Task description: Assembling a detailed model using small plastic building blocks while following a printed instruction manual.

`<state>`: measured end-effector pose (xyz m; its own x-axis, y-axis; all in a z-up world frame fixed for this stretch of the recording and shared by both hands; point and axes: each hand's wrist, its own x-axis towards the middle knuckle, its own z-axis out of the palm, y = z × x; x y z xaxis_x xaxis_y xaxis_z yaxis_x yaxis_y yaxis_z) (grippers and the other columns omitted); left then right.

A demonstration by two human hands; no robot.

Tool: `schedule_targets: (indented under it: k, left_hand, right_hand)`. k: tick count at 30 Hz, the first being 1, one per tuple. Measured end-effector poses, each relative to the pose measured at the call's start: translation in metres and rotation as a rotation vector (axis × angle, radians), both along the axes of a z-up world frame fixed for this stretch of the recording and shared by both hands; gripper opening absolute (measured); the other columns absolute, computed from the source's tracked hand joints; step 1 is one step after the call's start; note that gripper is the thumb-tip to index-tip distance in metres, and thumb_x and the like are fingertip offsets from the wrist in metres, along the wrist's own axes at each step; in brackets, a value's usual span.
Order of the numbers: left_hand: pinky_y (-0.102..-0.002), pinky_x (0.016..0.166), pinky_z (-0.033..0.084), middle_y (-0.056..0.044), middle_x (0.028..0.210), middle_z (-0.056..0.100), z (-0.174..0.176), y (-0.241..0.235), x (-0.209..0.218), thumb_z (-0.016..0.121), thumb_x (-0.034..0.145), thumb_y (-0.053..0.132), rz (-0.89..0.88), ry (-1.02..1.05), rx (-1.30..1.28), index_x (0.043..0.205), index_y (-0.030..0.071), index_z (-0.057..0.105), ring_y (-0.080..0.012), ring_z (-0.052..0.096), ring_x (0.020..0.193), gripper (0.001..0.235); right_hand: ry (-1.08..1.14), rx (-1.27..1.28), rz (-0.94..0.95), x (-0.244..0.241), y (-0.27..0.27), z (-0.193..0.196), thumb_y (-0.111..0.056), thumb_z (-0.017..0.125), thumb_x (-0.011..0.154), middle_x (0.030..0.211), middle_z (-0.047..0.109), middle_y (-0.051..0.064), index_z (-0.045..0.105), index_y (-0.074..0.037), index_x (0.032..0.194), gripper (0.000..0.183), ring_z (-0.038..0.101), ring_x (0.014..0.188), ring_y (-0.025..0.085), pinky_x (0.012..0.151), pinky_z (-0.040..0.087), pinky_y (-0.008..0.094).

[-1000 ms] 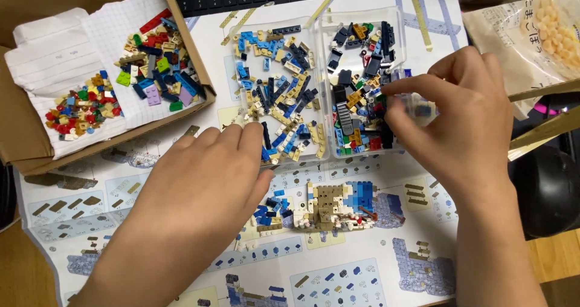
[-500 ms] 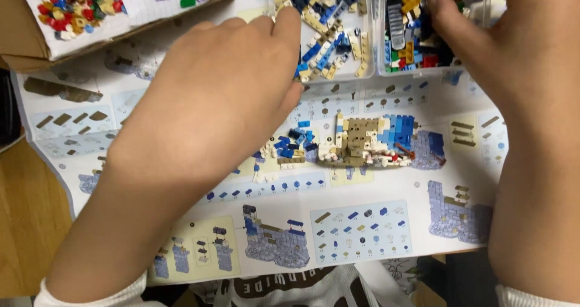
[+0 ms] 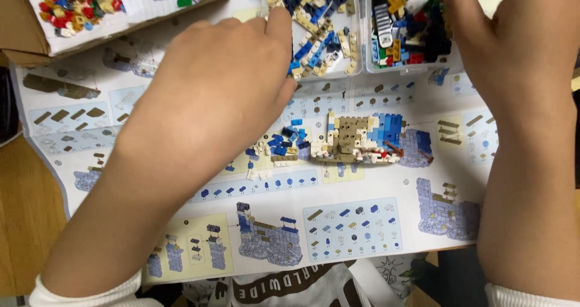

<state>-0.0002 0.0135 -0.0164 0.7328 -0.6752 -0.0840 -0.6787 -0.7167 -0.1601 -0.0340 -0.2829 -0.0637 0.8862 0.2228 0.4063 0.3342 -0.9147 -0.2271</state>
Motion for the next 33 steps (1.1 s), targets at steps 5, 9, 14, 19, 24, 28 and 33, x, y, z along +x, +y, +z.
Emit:
schedule_targets:
  k: [5, 9, 14, 19, 24, 28, 33]
  left_hand:
    - [-0.044, 0.052, 0.053, -0.005, 0.065, 0.068, -0.003, -0.006, 0.003, 0.054, 0.099, 0.035, 0.092, 0.092, 0.024, 0.114, 0.004, 0.052, -0.0319, 0.067, 0.053, 0.034]
    - [-0.044, 0.043, 0.051, -0.005, 0.061, 0.069, -0.006, -0.006, 0.007, 0.057, 0.095, 0.037, 0.1, 0.099, -0.023, 0.127, 0.0, 0.05, -0.0333, 0.068, 0.052, 0.05]
    - [-0.046, 0.042, 0.053, -0.006, 0.065, 0.071, -0.003, -0.007, 0.011, 0.057, 0.094, 0.037, 0.123, 0.169, -0.034, 0.143, -0.003, 0.041, -0.0337, 0.068, 0.055, 0.065]
    - [-0.047, 0.045, 0.052, -0.009, 0.072, 0.07, -0.005, -0.007, 0.015, 0.06, 0.091, 0.03, 0.124, 0.219, -0.107, 0.134, -0.002, 0.044, -0.0372, 0.068, 0.061, 0.055]
    - [-0.046, 0.041, 0.05, -0.008, 0.066, 0.068, -0.012, -0.005, 0.015, 0.062, 0.09, 0.03, 0.111, 0.158, -0.122, 0.122, 0.002, 0.048, -0.0367, 0.067, 0.054, 0.045]
    - [-0.047, 0.042, 0.051, -0.009, 0.067, 0.068, -0.01, -0.005, 0.014, 0.062, 0.091, 0.032, 0.116, 0.134, -0.113, 0.117, 0.004, 0.049, -0.0378, 0.068, 0.057, 0.04]
    - [-0.047, 0.04, 0.053, -0.009, 0.066, 0.069, -0.012, -0.001, 0.012, 0.063, 0.092, 0.038, 0.067, 0.053, -0.124, 0.134, -0.001, 0.047, -0.0362, 0.069, 0.056, 0.059]
  right_hand:
    - [0.075, 0.412, 0.119, -0.013, 0.036, 0.031, -0.002, 0.064, 0.131, 0.102, 0.057, 0.015, 0.068, 0.013, 0.123, 0.018, 0.044, 0.091, 0.02, 0.081, 0.034, 0.033]
    - [0.405, 0.874, 0.079, -0.019, 0.067, 0.044, -0.009, 0.059, 0.104, 0.097, 0.055, 0.009, 0.065, 0.002, 0.115, 0.017, 0.049, 0.087, 0.014, 0.076, 0.041, 0.023]
    - [0.453, 0.854, 0.073, -0.02, 0.083, 0.04, -0.006, 0.064, 0.097, 0.094, 0.06, 0.01, 0.068, 0.002, 0.104, 0.011, 0.056, 0.089, 0.017, 0.079, 0.046, 0.027]
    - [0.158, 0.143, 0.475, -0.02, 0.105, 0.026, -0.021, 0.071, 0.091, 0.086, 0.052, 0.006, 0.076, -0.012, 0.102, 0.015, 0.042, 0.08, 0.024, 0.07, 0.033, 0.036]
    - [0.085, 0.105, 0.495, -0.019, 0.099, 0.026, -0.017, 0.073, 0.093, 0.086, 0.05, 0.007, 0.077, -0.012, 0.103, 0.012, 0.04, 0.078, 0.024, 0.07, 0.031, 0.037]
    - [-0.056, 0.156, 0.445, -0.016, 0.08, 0.023, -0.012, 0.078, 0.098, 0.081, 0.049, 0.009, 0.081, -0.005, 0.102, 0.009, 0.04, 0.08, 0.024, 0.075, 0.028, 0.039]
    - [-0.086, 0.098, 0.311, -0.01, 0.027, 0.008, 0.005, 0.077, 0.122, 0.103, 0.059, 0.021, 0.081, 0.011, 0.116, 0.009, 0.053, 0.102, 0.035, 0.098, 0.036, 0.048]
